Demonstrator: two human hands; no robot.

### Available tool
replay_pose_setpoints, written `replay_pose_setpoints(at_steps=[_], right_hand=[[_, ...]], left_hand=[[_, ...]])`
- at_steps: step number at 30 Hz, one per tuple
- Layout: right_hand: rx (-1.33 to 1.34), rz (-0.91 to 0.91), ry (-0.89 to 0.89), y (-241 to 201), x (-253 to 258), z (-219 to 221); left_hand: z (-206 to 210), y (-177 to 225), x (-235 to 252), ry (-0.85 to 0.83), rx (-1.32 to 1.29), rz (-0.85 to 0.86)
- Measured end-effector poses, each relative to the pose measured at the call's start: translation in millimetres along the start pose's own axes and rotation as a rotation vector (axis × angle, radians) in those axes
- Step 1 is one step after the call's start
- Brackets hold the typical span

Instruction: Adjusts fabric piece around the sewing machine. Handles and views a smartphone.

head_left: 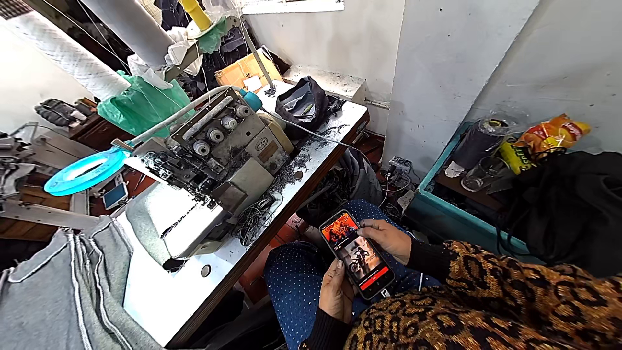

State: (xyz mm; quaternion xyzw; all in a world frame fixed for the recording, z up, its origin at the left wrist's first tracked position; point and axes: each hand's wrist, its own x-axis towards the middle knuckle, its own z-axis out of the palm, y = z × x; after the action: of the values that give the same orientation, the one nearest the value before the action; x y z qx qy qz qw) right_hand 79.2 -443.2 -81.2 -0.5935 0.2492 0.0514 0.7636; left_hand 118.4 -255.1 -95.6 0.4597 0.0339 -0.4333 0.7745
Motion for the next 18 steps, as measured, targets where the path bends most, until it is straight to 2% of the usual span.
replay_pose_setpoints(at_steps=[6,11,18], right_hand=[[-0.236,-0.129,0.042,-18,36,-5],[-0.465,-0.11,0.021,-29,51,-1],[-0.138,-0.059,-0.097,-20,32,-1]], left_hand=[[-1,0,0,-0.015,0.0,-0.014],[-4,-2,1,-0.019,-0.003,-0.014],[-7,-3,1,-0.018,-0.002,-0.024]])
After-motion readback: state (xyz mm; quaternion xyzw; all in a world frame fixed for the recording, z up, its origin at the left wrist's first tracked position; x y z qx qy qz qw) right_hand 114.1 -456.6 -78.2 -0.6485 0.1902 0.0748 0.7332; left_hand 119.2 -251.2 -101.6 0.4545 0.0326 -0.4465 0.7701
